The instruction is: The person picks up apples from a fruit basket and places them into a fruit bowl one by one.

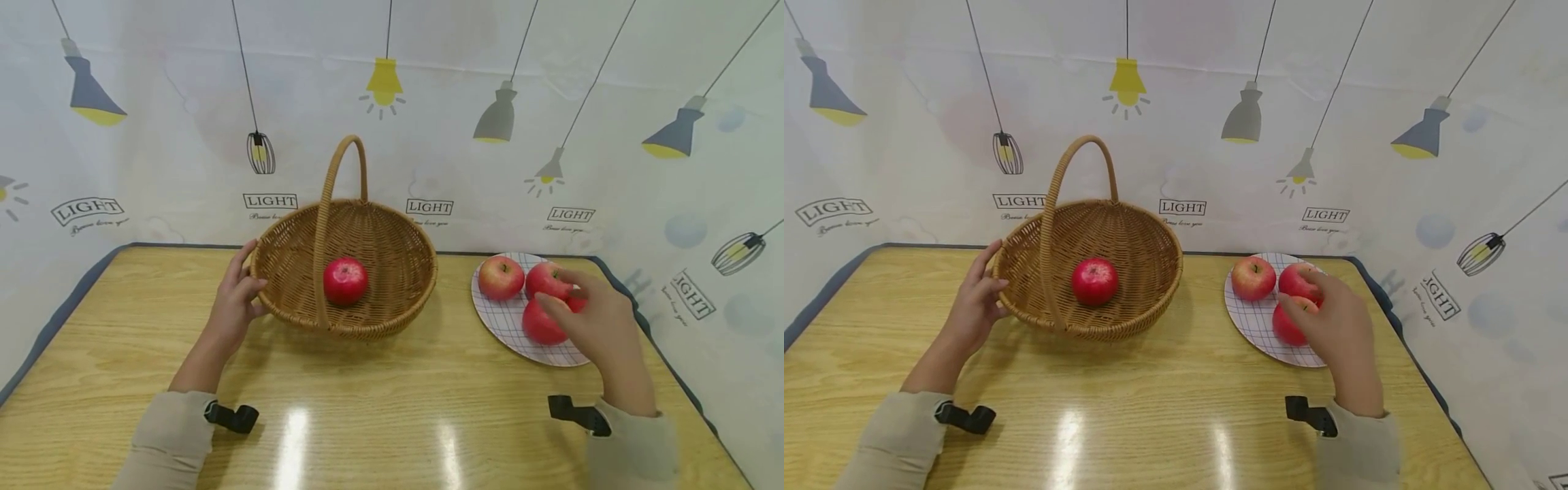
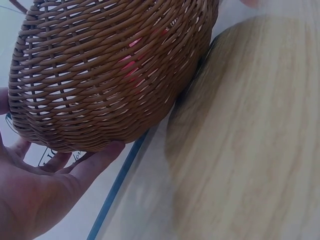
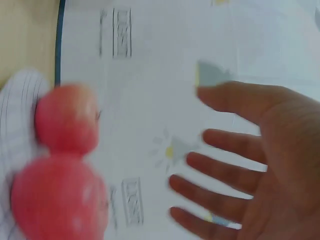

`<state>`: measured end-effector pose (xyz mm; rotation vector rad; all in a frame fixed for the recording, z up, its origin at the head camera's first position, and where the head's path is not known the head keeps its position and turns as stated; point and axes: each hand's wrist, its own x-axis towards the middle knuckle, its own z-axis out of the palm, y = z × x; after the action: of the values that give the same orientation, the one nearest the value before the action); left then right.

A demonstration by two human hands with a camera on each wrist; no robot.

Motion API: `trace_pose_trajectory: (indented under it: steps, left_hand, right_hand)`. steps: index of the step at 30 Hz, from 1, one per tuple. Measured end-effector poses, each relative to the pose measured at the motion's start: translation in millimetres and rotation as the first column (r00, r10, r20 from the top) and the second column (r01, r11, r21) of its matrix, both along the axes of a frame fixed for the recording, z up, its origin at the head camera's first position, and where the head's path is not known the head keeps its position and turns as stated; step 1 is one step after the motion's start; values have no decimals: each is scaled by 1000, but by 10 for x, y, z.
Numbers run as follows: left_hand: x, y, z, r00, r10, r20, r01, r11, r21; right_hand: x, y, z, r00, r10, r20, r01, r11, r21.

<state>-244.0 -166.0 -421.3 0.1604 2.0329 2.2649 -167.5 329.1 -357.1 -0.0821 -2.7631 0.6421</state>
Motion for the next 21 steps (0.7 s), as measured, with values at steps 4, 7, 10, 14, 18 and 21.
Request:
trace_pose_trajectory:
  steps: [4,7,10,14,18,21]
  left_hand:
    - [-1,-4,0,1000,-3,3,3,1000,7]
    - [0,-8,4,1000,-2,8,2,1000,14]
    - [1,6,-3,1000,-3,10,3,1000,20]
    - [6,10,4,1000,-4,4,4,1000,18]
    - [11,4,9,1000,-2,1,2,1000,8]
    - [13,-2,11,1000,-1,1,1,1000,5]
  right_hand:
    - [7,-313,78,974,53,-222,-80,990,-113]
    - [-26,-528,107,938,134,-321,-186,973,-136]
    - [-65,-699,133,905,205,-372,-265,957,-118]
    - [-119,-920,199,886,281,-368,-346,930,-123]
    - [-185,-1130,282,883,350,-313,-408,902,-142]
    - [-243,-1277,350,877,391,-280,-446,879,-168]
